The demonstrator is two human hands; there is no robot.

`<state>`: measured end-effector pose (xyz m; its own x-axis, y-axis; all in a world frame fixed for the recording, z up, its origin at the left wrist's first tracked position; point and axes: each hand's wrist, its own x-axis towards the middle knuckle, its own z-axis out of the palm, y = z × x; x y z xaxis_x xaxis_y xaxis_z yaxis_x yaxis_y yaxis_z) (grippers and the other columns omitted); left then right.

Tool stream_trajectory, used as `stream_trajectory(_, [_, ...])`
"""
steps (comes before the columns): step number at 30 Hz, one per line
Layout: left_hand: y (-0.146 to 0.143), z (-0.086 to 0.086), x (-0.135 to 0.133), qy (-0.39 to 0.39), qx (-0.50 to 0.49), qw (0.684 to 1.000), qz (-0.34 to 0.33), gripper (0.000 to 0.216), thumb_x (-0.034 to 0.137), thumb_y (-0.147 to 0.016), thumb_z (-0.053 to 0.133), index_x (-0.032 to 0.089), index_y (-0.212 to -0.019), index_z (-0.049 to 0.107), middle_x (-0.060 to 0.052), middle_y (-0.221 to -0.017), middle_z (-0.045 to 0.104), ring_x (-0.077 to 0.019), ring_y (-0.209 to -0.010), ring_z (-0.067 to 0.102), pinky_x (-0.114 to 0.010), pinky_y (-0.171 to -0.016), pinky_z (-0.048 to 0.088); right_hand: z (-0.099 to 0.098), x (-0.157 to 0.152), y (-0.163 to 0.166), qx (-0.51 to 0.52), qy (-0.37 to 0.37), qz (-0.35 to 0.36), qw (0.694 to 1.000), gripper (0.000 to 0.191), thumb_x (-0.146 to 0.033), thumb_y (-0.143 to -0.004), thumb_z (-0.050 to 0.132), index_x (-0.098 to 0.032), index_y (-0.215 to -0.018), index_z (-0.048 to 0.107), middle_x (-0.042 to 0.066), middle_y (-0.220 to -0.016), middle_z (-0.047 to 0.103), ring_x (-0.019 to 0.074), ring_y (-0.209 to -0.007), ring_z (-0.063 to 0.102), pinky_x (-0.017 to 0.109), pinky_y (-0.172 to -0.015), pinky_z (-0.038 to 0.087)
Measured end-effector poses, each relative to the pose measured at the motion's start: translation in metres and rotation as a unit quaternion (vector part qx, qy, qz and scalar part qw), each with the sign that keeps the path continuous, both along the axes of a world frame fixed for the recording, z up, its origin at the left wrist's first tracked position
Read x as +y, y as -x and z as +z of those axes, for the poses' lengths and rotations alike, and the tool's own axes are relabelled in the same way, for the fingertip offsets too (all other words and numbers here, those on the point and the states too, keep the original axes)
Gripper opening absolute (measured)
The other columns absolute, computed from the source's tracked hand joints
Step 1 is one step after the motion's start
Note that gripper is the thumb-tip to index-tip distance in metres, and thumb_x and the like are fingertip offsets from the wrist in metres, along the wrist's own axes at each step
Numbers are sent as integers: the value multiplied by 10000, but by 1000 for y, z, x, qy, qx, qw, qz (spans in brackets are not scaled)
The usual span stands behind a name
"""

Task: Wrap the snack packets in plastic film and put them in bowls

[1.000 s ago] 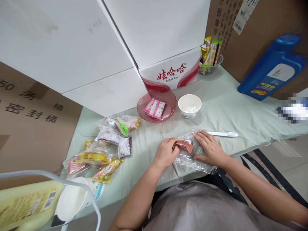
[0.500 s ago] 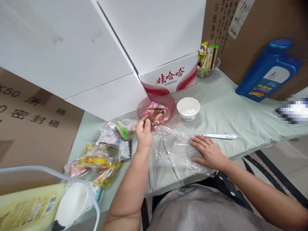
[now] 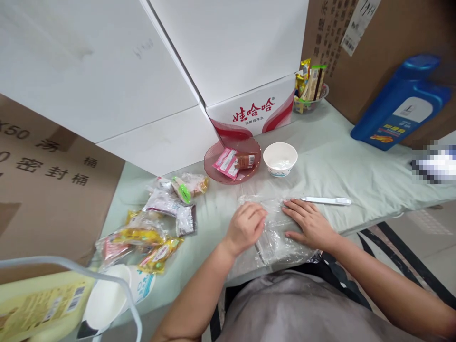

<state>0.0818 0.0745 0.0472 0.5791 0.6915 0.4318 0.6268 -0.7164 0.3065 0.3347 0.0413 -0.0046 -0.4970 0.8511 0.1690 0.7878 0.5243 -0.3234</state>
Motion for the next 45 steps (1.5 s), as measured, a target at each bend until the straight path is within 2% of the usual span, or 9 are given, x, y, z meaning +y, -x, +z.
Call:
stream_trajectory(5, [24,-32,-22,82,147,978,126,481,382,-830,672,243,-1282,587,-139,-1381,541,-366,-1321,426,-586,-1035,394,-4,-1,4,-48,-15,-51,997,811,-647,-781,621,-211,-1441,447,151,-1550,342,404,-1458,153,616,-1124,205])
stream_trajectory(9, [62,-36,-31,52,94,971,212,380,351,-891,578,169,-1223,615,-185,-1309,578,-373,-1283,469,-594,-1018,417,1,3,2,-50,5,-53,997,832,-672,-778,614,-188,-1436,455,171,-1527,376,424,-1439,207,631,-1111,234])
stream_trajectory(12, [76,-24,-49,40,19,991,127,269,280,-895,569,175,-1135,631,-146,-1187,635,-305,-1219,534,-512,-1015,465,15,6,-7,8,-3,-54,999,610,-553,-885,555,-190,-1373,522,157,-1445,493,363,-1398,338,582,-1089,332])
stream_trajectory(16, [73,-14,-79,103,30,994,-26,544,404,-765,730,197,-1242,569,-140,-1252,617,-317,-1278,503,-503,-1021,485,33,7,-21,86,2,-8,996,427,-424,-954,492,-213,-1319,563,119,-1332,601,278,-1298,489,505,-1055,431])
stream_trajectory(21, [64,-23,-91,106,83,990,-42,257,173,-807,639,222,-1059,647,-98,-1274,635,-292,-1317,491,-500,-1031,474,31,22,-16,50,23,32,998,352,-327,-982,414,-203,-1221,641,106,-1288,630,265,-1241,537,504,-1053,441])
stream_trajectory(28, [75,-9,-91,146,13,988,-36,137,118,-873,517,201,-853,624,-66,-999,723,-215,-1085,645,-392,-931,539,23,56,-12,32,-10,-80,996,463,-327,-933,493,-134,-1352,533,185,-1444,476,346,-1262,481,568,-1035,412])
stream_trajectory(33, [84,-1,-94,164,8,986,8,127,151,-906,500,209,-888,612,-47,-932,729,-181,-922,688,-328,-836,559,49,30,-17,170,114,72,976,465,-482,-972,438,-176,-1298,566,141,-1281,608,260,-1202,537,462,-1018,440])
stream_trajectory(38, [84,3,-91,229,3,973,30,134,219,-935,474,211,-920,607,-12,-801,709,-151,-730,686,-254,-691,536,65,1,-11,161,291,222,917,866,-595,-700,751,-193,-1408,457,129,-1264,605,265,-1135,578,400,-948,478])
stream_trajectory(45, [100,3,-68,454,-85,875,147,165,355,-897,517,203,-900,581,14,-736,650,-125,-617,652,-233,-624,505,57,8,-9,185,356,116,909,152,-254,-874,538,-203,-938,666,39,-901,699,169,-817,642,297,-747,494])
